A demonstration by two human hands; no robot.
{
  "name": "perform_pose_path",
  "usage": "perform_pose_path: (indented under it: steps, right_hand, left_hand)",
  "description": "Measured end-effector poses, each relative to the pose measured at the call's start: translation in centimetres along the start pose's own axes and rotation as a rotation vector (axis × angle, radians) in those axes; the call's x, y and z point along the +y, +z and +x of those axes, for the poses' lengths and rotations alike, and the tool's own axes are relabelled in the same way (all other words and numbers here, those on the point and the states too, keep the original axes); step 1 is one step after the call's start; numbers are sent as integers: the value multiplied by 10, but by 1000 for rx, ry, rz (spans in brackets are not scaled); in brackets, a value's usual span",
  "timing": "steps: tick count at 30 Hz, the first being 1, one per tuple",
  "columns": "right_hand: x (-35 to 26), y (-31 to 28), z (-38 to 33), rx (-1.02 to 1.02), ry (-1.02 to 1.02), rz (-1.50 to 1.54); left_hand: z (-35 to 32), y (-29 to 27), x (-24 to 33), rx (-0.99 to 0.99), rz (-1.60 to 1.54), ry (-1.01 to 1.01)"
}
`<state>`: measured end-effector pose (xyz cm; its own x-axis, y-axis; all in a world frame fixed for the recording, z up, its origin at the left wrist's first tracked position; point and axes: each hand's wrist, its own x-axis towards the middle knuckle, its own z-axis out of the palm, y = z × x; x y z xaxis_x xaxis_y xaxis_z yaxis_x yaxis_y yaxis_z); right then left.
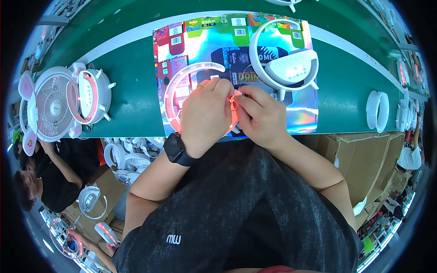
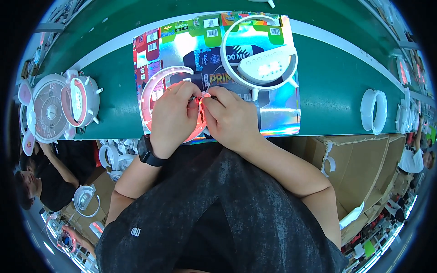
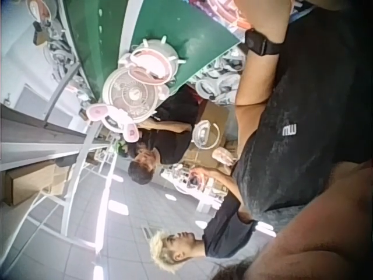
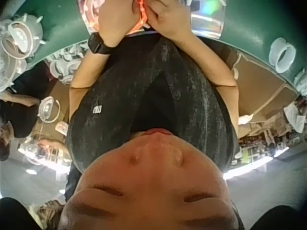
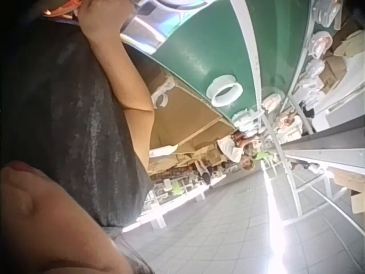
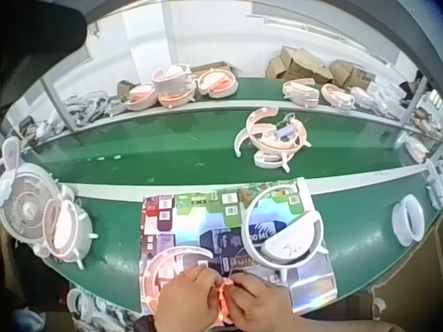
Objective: The person assembles small plastic fans with integrated LED rings by hand, combining fan housings, LED rings, circuit boards, wiring, and other plastic parts.
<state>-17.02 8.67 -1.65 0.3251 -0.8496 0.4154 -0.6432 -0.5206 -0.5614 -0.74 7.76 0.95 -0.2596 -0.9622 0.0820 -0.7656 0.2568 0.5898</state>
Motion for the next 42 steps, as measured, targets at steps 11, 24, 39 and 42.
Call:
perform_pose_path:
  steps: [11,24,39,42]
  right_hand:
    - [-3,1,1,-63,0,-82]
    - [-2,-8,-2,-142,-62,-140]
    - [12,1,-8,3,48,198]
    - [13,3,-9,21,55,225]
  left_hand:
    - [1,2,-15,-55,-297,-65]
    - [2,2,-6,-64,-44,-52]
    - [-11,-10,-3,-19,-172,75]
    - [-13,-7,-6,23,-158,42]
